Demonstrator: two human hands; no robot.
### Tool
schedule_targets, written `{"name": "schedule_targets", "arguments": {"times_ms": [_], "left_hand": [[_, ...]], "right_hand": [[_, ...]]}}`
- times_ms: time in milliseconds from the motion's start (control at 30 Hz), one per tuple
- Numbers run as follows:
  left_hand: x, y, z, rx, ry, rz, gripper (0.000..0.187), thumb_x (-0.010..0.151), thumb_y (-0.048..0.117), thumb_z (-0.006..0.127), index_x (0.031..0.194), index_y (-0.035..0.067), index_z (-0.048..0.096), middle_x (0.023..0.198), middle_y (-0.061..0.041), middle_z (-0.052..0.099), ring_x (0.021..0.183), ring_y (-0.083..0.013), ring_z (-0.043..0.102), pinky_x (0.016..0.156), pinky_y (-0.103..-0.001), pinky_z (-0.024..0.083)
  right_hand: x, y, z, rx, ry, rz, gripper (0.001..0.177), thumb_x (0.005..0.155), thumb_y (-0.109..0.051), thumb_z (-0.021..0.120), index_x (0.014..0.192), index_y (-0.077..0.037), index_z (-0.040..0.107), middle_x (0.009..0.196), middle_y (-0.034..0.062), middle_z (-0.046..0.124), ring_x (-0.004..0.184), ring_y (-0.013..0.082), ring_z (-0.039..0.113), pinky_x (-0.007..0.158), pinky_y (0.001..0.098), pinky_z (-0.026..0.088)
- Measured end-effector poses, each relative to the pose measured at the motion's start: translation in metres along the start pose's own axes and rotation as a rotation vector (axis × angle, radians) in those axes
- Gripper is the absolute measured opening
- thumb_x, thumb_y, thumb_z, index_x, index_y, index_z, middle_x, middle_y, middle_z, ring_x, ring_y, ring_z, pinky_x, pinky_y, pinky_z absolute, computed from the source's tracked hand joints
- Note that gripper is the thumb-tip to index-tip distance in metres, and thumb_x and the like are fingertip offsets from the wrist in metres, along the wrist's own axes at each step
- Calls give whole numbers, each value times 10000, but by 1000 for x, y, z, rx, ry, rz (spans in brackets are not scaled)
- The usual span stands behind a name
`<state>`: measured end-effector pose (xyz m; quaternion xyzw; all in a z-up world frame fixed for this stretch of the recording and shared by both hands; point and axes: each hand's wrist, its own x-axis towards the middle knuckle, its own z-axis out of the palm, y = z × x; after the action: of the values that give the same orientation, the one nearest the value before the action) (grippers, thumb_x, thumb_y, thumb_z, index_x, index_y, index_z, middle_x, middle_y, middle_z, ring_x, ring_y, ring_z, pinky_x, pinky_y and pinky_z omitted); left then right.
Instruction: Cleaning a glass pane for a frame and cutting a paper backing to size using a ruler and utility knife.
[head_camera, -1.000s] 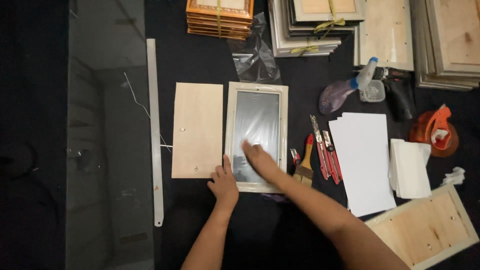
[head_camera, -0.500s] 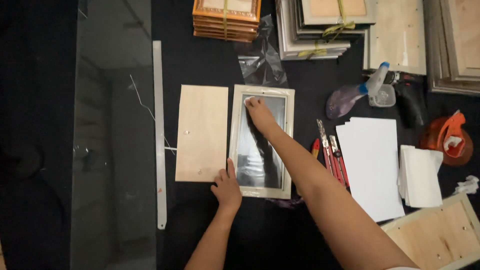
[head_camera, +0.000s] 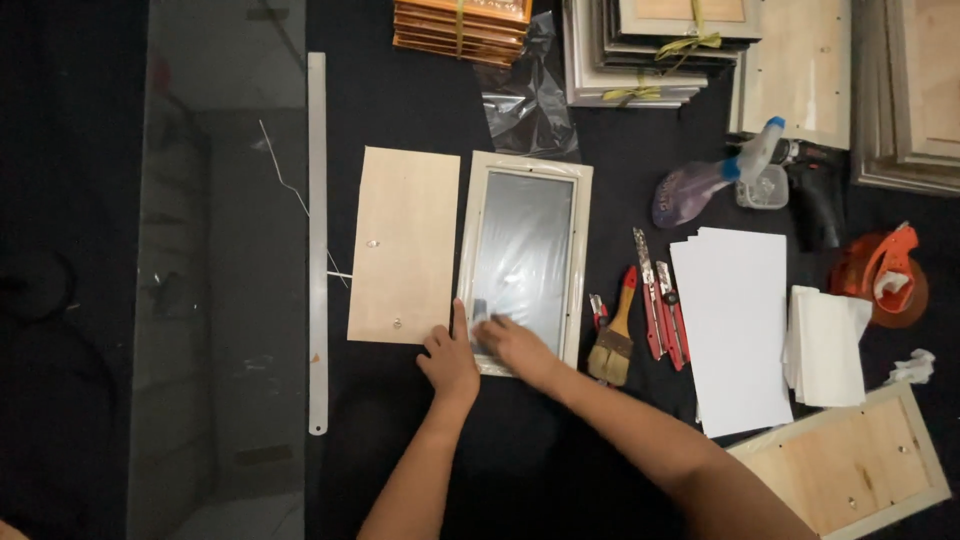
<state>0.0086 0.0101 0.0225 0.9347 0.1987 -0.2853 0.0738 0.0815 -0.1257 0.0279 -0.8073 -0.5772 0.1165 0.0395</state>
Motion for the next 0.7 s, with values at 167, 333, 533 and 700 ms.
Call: {"name": "schedule_targets", "arguments": {"times_ms": [167,333,533,700], "left_hand": [[-2,2,10,16,123,8,1041,907,100,721,1672,226,27,1189,-155,498,1058,-326,518,760,-432,417],[6,7,30,187,684,-51,733,989,82,590,1625,247,265,921,-96,505,740,-212,468,559,-361,361],[11,4,33,165,530,-39,714,997,239,572,1624,276,232,949,-79,475,770,-235,468,576,-380,370],[0,2,20,14,195,14,1064,859,196,771,1663,255,76,1097,-131,472,969,-320,507,707,-467,432]], "right_hand": [[57,75,-6,166,182,366,234,957,-106,564,1154,-96,691,1138,97,641,1067,312,581,919,376,511],[111,152,-15,95,347,541,248,974,-138,613,1178,-126,754,1113,57,685,1052,284,616,924,332,531],[143,204,-9,-46,412,621,219,972,-95,673,1141,-169,790,1098,16,687,1027,231,641,930,292,557],[121,174,-14,56,356,577,207,985,-60,619,1154,-63,739,1106,106,637,1049,312,597,970,369,504]]}}
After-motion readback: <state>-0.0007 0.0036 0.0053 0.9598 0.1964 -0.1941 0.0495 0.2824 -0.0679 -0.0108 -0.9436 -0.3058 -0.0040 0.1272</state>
